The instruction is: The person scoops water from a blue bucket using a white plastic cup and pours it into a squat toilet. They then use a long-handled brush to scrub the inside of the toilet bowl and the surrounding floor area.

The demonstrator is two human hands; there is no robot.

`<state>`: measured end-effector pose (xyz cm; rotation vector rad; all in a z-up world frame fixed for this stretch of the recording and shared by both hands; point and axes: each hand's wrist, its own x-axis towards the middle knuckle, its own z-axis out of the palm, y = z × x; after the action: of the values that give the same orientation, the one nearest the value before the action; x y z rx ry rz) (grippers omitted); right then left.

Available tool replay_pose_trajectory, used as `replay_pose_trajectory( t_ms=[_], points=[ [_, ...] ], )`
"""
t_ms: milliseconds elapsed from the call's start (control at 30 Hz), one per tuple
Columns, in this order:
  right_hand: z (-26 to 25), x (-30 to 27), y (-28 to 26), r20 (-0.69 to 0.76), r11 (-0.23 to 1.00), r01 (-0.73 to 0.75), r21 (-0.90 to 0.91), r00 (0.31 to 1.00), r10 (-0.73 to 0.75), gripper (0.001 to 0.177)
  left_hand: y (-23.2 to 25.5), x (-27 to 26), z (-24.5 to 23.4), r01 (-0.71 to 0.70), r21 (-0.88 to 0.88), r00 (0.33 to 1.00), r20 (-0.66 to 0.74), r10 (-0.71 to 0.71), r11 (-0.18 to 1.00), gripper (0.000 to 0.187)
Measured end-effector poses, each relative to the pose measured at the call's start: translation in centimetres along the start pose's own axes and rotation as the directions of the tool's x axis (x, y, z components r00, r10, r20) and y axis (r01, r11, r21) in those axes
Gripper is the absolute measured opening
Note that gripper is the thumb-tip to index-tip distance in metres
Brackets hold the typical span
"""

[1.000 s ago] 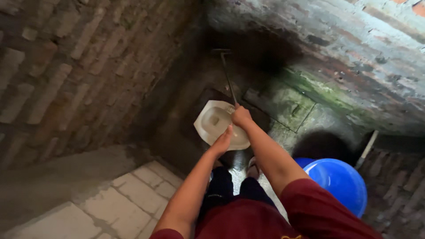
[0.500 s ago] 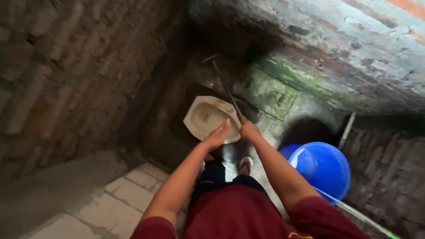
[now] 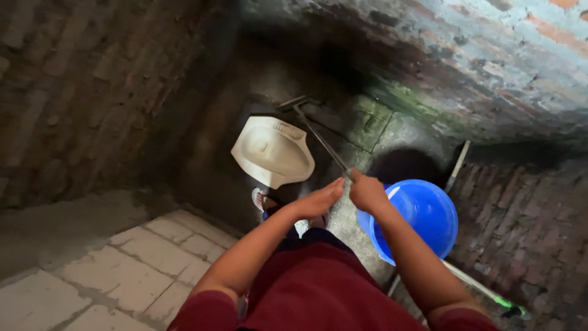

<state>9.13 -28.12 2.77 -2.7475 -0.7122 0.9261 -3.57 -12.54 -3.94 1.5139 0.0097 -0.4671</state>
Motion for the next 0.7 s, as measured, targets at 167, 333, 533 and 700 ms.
replay_pose_trajectory(
  t_ms=[167,333,533,700],
  points=[
    [1.6,1.6,0.5,0.002,0.998,0.030,0.051,1.000,-0.030,0.034,-0.8,3.6,1.6,-0.165,0.102,0.970,-0.161,0.180,0.981,0.081],
    [9.7,9.0,1.3,0.057,0.999,-0.053,-0.012,0.997,0.054,0.039,-6.4,7.0,-0.5,-0.104,0.192,0.954,-0.258,0.153,0.976,0.075],
    [10.1,18.0,-5.8,0.062,0.996,-0.083,0.029,0.995,0.082,0.036,-9.0,7.0,-8.5,-0.125,0.191,0.888,-0.417,0.195,0.974,0.077],
    [3.9,19.2,-14.8,0.122,0.999,-0.033,0.017,0.992,0.031,0.039,-4.6,1.2,-13.5,-0.013,0.015,0.852,-0.522,0.019,1.000,0.079]
  ],
)
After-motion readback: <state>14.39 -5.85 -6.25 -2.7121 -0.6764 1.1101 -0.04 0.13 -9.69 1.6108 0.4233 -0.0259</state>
